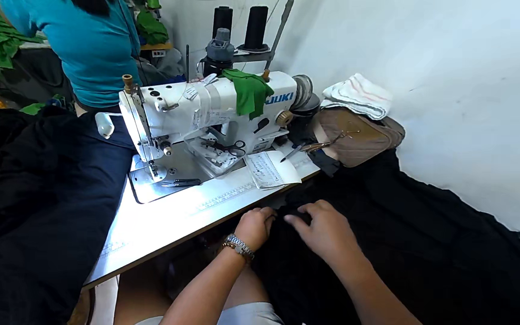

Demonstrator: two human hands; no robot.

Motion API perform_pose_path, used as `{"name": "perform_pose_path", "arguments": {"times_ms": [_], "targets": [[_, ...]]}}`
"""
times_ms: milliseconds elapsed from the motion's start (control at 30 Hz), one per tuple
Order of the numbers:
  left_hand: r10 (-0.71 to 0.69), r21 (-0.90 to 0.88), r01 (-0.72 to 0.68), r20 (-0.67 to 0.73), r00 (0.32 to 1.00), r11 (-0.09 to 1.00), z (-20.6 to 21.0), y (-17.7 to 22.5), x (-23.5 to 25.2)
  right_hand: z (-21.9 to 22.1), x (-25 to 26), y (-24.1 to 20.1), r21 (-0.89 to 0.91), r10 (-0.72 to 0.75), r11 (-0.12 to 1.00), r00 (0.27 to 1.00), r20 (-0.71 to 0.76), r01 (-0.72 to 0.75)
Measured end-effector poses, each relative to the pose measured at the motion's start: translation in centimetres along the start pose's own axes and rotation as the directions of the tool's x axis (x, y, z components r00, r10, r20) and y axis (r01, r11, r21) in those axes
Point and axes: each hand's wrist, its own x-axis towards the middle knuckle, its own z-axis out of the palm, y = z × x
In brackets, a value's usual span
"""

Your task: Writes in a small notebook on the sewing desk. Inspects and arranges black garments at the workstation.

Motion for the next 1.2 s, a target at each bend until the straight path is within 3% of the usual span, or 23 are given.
{"name": "perform_pose_path", "arguments": {"times_ms": [167,333,433,533,600,733,933,1067,1200], "targets": [[0.045,-0.138,-0.046,-0.010,0.999,0.989,-2.8,2.1,1.0,1.9,-0.1,-0.9,-0.136,-0.046,0.989,0.996,0.075,0.056],[0.038,-0.206,-0.058,-0.098,0.994,0.977,-0.9,1.6,0.3,1.0,0.5,-1.0,-0.142,0.018,0.990,0.987,0.158,0.005],[-0.123,-0.109,0.130,0.066,0.990,0.986,0.7,-0.2,0.1,0.7,0.6,0.0,-0.009,0.017,1.000,0.998,0.060,-0.016],[-0.309,0.066,0.305,0.333,0.891,0.950,1.8,-2.5,-0.7,0.1,0.8,1.3,0.087,0.041,0.995,0.999,-0.018,-0.039],[-0.369,0.110,0.355,0.387,0.845,0.928,2.1,-3.2,-1.1,-0.1,0.7,2.1,0.124,0.037,0.992,0.997,-0.070,-0.028],[-0.414,0.103,0.410,0.405,0.815,0.906,2.3,-3.0,-0.8,-0.4,0.6,3.2,0.096,-0.038,0.994,0.987,-0.157,0.054],[-0.465,0.070,0.480,0.402,0.788,0.874,2.3,-2.6,-0.3,0.0,0.5,4.1,0.064,-0.025,0.998,0.999,-0.035,0.027],[-0.551,0.041,0.570,0.324,0.769,0.821,2.2,-2.1,-0.2,-0.2,0.3,3.9,0.115,-0.036,0.992,0.998,-0.058,0.043],[-0.550,0.012,0.572,0.293,0.782,0.820,2.5,-2.5,0.0,-0.5,0.2,4.4,0.170,-0.015,0.985,0.998,-0.059,0.025]]}}
